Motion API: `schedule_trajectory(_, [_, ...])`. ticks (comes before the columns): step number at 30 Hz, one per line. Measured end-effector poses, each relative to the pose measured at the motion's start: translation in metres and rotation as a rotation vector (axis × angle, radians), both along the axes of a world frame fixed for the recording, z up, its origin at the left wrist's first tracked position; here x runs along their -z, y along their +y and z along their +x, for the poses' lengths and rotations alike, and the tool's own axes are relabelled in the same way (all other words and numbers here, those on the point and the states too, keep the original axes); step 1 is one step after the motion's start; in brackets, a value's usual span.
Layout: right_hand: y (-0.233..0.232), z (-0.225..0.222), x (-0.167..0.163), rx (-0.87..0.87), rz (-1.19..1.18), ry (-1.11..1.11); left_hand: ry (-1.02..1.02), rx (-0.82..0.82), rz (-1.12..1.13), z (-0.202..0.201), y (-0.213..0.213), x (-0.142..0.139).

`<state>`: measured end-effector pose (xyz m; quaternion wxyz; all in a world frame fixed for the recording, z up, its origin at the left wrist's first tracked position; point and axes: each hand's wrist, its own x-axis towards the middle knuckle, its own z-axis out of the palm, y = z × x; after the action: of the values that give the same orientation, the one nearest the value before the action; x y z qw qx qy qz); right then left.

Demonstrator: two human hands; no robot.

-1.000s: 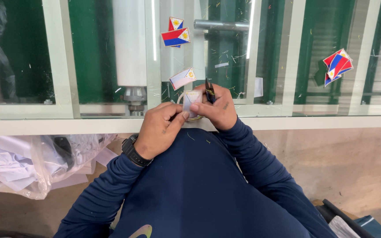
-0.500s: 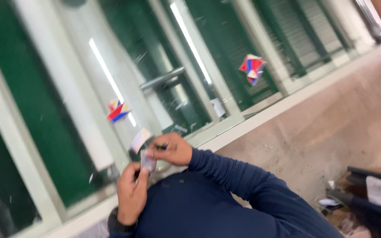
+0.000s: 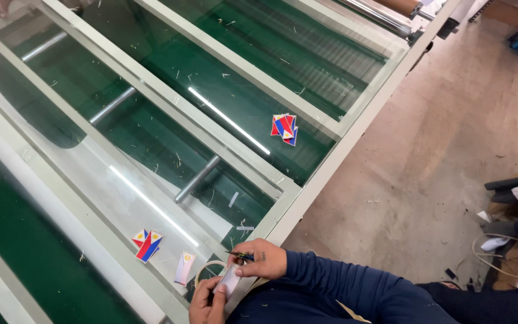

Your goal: The person uses a small cutting tool to trim the edges of small fabric patches featuring the Philippine flag. They handle each patch one at a time, carefully cutting away excess material and occasionally placing finished pieces on a nearby glass surface.

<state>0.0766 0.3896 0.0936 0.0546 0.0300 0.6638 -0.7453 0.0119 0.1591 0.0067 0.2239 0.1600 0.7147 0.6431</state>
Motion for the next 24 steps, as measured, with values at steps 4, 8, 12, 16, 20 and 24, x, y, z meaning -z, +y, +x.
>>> schedule_trajectory(4, [-0.019,0.02,0.001,0.068,-0.103,-0.184,-0.115,0.028,0.034,0.014,-0.011,-0.012])
schedule_trajectory(8, [-0.048,0.026,0.02,0.17,-0.233,-0.091,-0.199,-0.035,0.05,0.021,-0.049,-0.039])
schedule_trajectory(12, [-0.045,0.044,0.038,0.367,0.152,0.001,0.092,-0.063,-0.008,0.013,-0.104,-0.06])
schedule_trajectory(16, [-0.051,0.05,0.058,0.587,0.029,-0.105,0.077,-0.057,-0.11,0.017,-0.167,-0.065])
schedule_trajectory(20, [-0.059,0.045,0.051,0.824,0.121,-0.058,0.321,-0.12,-0.026,0.011,-0.202,-0.053])
schedule_trajectory(24, [-0.016,0.039,0.001,1.009,0.754,0.031,0.269,-0.2,-0.087,0.002,-0.207,-0.044])
